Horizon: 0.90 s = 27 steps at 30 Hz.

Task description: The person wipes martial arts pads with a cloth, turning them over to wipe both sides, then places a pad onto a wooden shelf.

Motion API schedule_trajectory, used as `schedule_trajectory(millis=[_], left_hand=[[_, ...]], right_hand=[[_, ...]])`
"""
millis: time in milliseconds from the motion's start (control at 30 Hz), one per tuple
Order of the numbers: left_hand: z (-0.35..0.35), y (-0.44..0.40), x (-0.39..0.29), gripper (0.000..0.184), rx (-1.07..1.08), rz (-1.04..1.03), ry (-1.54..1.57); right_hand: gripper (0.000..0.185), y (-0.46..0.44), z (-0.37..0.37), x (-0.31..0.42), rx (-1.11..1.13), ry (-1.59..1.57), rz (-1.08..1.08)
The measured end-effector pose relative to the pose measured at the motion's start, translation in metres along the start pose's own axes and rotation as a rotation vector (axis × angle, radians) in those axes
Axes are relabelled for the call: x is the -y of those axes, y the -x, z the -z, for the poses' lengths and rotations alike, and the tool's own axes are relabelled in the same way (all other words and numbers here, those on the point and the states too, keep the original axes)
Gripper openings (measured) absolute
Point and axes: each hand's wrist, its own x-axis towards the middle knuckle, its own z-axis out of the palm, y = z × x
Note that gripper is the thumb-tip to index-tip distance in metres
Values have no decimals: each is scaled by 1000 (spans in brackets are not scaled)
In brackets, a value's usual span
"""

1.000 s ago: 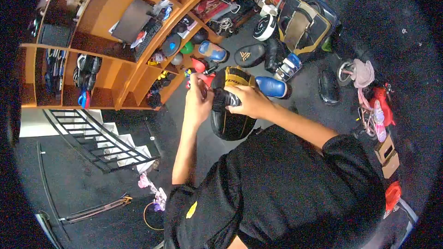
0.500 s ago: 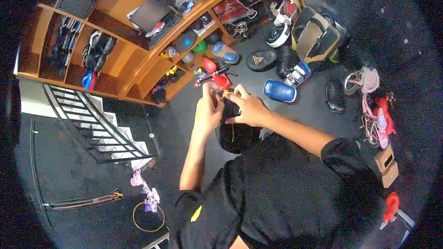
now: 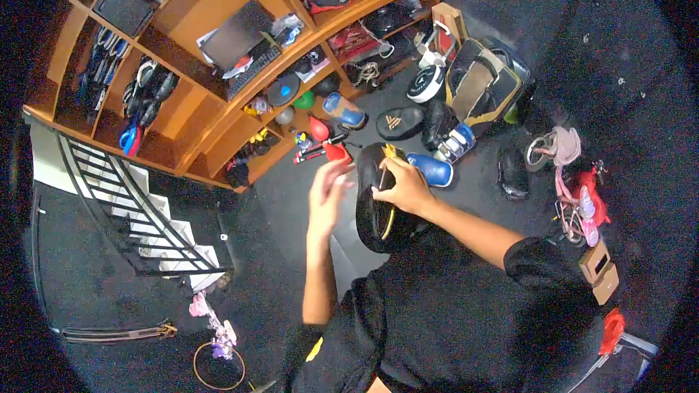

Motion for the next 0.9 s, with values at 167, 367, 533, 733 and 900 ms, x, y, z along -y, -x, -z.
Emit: schedule_trajectory(millis=[167,367,533,733,900], left_hand=[[109,155,279,38,-874,341,8],[49,320,416,51,-962,1250,664],[21,285,467,58,-1189,1226,589],[60,317,524,51,-673,1434,379],[80,309,524,41,-668,1488,374]], right_hand=[[46,-18,18,-2,-59,38,2],[45,-56,35,-22,1,136,5],[46,-66,28,-59,93,246,-63],[49,-69,26,-82,122,271,-118],[49,-65,31,-105,139,185,-188]])
